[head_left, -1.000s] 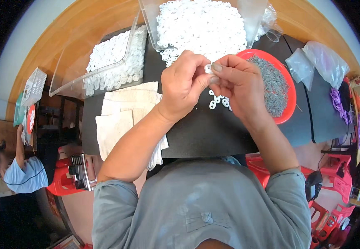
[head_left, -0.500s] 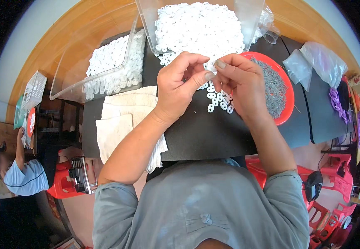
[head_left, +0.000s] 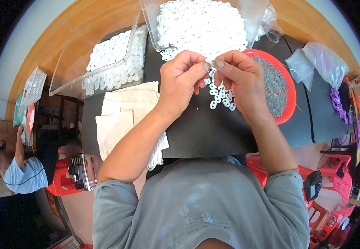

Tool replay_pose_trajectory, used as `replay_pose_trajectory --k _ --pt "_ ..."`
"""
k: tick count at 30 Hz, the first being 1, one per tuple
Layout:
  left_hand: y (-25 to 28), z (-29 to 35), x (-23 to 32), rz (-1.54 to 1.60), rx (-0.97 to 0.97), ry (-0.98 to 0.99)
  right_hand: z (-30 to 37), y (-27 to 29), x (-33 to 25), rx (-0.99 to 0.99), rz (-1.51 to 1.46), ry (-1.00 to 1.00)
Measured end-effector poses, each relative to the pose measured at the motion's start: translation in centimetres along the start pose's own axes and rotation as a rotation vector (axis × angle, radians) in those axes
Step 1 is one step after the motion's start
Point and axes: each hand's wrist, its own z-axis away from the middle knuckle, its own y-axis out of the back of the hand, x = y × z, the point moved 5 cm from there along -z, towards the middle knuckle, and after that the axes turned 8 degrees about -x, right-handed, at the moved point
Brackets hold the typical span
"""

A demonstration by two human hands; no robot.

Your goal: Manually assembling small white plastic components by inserting grey ring seals.

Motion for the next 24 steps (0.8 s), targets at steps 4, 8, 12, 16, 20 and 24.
replay_pose_trajectory --k 4,8,12,16,20,24 --pt "0.2 0.0 -0.4 -0.048 0.007 0.044 0.0 -0.1 0.0 0.005 0.061 0.003" --pt "0.5 -0.2 -0.1 -0.089 -0.043 0.026 -0.1 -0.6 -0.2 0.005 0.053 0.024" --pt "1.0 -0.7 -0.7 -0.040 -0.118 0.090 -0.4 0.0 0.2 -0.073 0.094 -0.069" --pt "1.0 -0.6 -0.3 -0.001 -0.092 0.079 -0.5 0.4 0.9 -0.042 -0.007 -0.104" --pt "0.3 -0.5 0.1 -0.073 -0.027 -0.059 -0.5 0.8 0.4 -0.009 -0.017 -0.086" --pt "0.3 -0.6 0.8 -0.393 -0.074 -0.313 -0.4 0.7 0.0 -0.059 0.039 -0.102"
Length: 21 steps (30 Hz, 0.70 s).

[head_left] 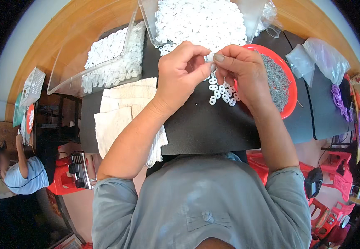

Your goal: Manually assembling small white plastic components by inserting grey ring seals.

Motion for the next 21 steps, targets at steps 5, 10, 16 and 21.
replay_pose_trajectory --k 5,10,16,21 --pt "-0.3 -0.1 1.3 -0.237 -0.039 -0.170 -0.1 0.1 0.2 -0.021 0.029 -0.031" --pt "-0.5 -0.1 1.6 -0.494 -0.082 -0.342 -0.2 -0.3 0.8 -0.039 -0.062 -0.109" --pt "-0.3 -0.1 1.8 -0.484 -0.089 -0.353 0.0 -0.5 0.5 -0.056 -0.081 -0.099" --pt "-0.6 0.0 2.0 -0.324 -0.087 -0.251 -0.1 0.3 -0.2 -0.110 -0.126 -0.083"
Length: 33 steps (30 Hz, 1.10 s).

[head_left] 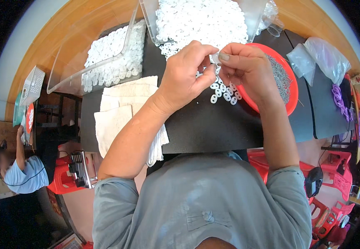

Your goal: Manually assembling small white plastic components by inserting grey ring seals.

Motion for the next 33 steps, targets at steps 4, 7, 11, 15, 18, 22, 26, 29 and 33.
replay_pose_trajectory --k 4,7,11,15,18,22,26,29,33 --pt "0.5 0.0 -0.3 0.026 0.051 0.010 0.0 -0.3 0.0 -0.007 -0.066 -0.005" --pt "-0.2 0.5 -1.7 0.433 0.078 0.259 0.0 -0.2 -0.1 -0.033 -0.064 0.007" --pt "-0.5 0.3 -2.1 0.811 0.064 0.402 -0.1 0.1 -0.1 -0.066 -0.069 0.005" --pt "-0.7 0.7 -2.3 0.779 0.007 0.376 0.1 -0.3 -0.1 -0.090 -0.095 -0.036" --pt "-0.7 0.6 -1.7 0.770 0.046 0.362 0.3 -0.6 -0.2 -0.097 -0.141 -0.037" --pt "-0.2 0.5 -0.8 0.783 0.055 0.290 0.2 -0.8 0.1 -0.137 -0.172 -0.020" --pt "-0.1 0.3 0.0 0.835 0.045 0.259 0.5 -1.5 0.1 -0.179 -0.250 -0.030" --pt "0.0 0.4 -0.3 0.886 0.080 0.235 0.5 -1.8 0.0 -0.172 -0.243 -0.014" --pt "-0.4 0.6 -1.1 0.798 0.071 0.257 0.4 -1.2 0.2 -0.121 -0.220 -0.024"
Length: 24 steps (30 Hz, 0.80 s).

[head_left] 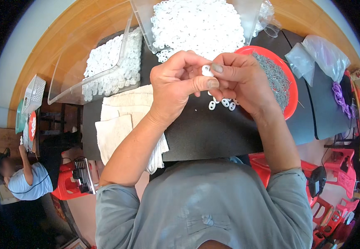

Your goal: Manually assembling small white plastic components by inserting grey ring seals.

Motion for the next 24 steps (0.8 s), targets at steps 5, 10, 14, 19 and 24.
replay_pose_trajectory --k 5,10,14,19,24 --pt "0.1 0.0 0.1 -0.072 0.005 0.002 0.0 0.5 -0.4 0.006 0.016 0.007" --pt "-0.6 0.3 1.2 -0.080 -0.018 -0.062 0.0 0.3 -0.1 -0.057 -0.004 -0.005" --pt "-0.5 0.3 0.9 -0.137 -0.005 -0.075 -0.1 0.5 0.1 -0.040 0.010 -0.010" --pt "-0.7 0.2 0.7 -0.285 0.009 -0.208 0.1 0.7 -0.4 0.028 0.023 0.007" --pt "-0.7 0.3 1.4 -0.376 -0.026 -0.218 0.2 0.5 -0.5 0.019 0.048 -0.013"
